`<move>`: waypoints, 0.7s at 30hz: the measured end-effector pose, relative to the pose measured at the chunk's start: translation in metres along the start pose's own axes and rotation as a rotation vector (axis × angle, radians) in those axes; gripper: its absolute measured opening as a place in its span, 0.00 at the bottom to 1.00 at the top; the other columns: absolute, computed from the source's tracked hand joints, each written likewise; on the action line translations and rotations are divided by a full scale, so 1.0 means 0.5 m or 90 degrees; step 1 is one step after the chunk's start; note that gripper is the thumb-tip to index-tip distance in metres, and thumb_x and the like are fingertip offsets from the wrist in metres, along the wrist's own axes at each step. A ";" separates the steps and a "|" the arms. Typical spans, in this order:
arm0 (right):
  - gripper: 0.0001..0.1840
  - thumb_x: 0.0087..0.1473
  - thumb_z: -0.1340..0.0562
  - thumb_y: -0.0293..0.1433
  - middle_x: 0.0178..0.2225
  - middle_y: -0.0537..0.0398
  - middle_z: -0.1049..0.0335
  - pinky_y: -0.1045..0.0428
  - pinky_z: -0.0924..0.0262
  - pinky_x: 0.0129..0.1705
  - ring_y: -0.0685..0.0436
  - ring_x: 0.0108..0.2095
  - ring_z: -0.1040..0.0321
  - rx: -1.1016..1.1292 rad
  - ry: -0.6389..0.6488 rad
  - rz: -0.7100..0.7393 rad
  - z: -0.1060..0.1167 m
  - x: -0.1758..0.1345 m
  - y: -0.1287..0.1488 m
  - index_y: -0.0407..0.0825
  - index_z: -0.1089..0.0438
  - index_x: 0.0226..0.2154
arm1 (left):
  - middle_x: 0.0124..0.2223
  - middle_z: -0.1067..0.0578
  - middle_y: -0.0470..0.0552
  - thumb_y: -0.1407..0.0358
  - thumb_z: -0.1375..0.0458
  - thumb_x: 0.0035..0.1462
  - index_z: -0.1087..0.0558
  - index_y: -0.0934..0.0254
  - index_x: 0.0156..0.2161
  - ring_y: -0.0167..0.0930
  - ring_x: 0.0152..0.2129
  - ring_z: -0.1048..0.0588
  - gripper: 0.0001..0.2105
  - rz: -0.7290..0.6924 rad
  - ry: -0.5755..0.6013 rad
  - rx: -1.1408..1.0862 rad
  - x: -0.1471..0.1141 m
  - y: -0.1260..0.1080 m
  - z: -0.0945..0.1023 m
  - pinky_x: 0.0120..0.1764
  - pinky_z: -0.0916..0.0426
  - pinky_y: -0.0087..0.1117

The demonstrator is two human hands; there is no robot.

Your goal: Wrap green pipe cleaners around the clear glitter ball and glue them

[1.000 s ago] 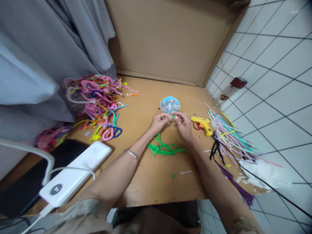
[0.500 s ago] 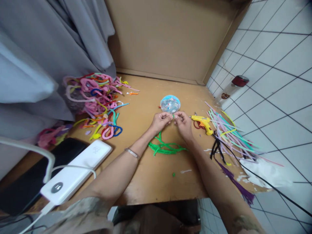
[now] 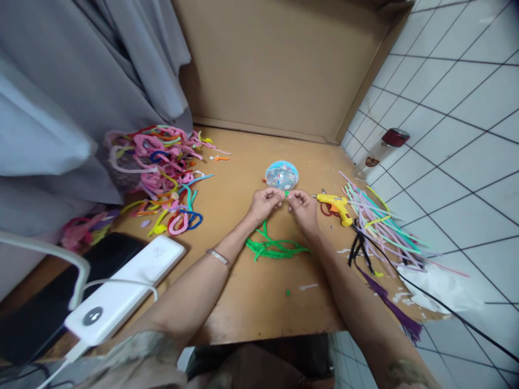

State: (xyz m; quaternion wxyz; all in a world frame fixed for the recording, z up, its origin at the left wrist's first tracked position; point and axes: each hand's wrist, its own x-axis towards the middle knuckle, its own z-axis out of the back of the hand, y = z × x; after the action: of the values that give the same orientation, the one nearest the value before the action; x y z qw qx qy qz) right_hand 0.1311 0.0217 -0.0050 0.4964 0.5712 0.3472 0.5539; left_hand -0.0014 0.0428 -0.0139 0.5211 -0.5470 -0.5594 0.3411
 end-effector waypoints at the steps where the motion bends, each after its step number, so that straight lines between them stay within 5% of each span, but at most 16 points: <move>1: 0.13 0.47 0.36 0.42 0.18 0.63 0.38 0.55 0.45 0.22 0.53 0.18 0.43 0.005 0.003 -0.006 -0.001 0.000 0.001 0.48 0.33 0.26 | 0.18 0.32 0.42 0.51 0.33 0.41 0.28 0.66 0.25 0.21 0.15 0.39 0.18 0.001 0.002 -0.003 0.000 0.001 0.000 0.22 0.44 0.25; 21: 0.19 0.47 0.37 0.47 0.14 0.64 0.41 0.56 0.50 0.21 0.54 0.16 0.46 0.080 -0.015 -0.075 -0.006 -0.005 0.010 0.49 0.35 0.21 | 0.18 0.32 0.43 0.52 0.35 0.43 0.29 0.66 0.25 0.20 0.15 0.39 0.17 0.017 0.029 0.022 -0.002 -0.001 -0.005 0.21 0.44 0.25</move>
State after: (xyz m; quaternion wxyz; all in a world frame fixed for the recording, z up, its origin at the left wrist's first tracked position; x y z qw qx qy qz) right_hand 0.1272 0.0185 -0.0012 0.4954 0.5860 0.4084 0.4943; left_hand 0.0006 0.0412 -0.0129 0.5385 -0.5527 -0.5343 0.3450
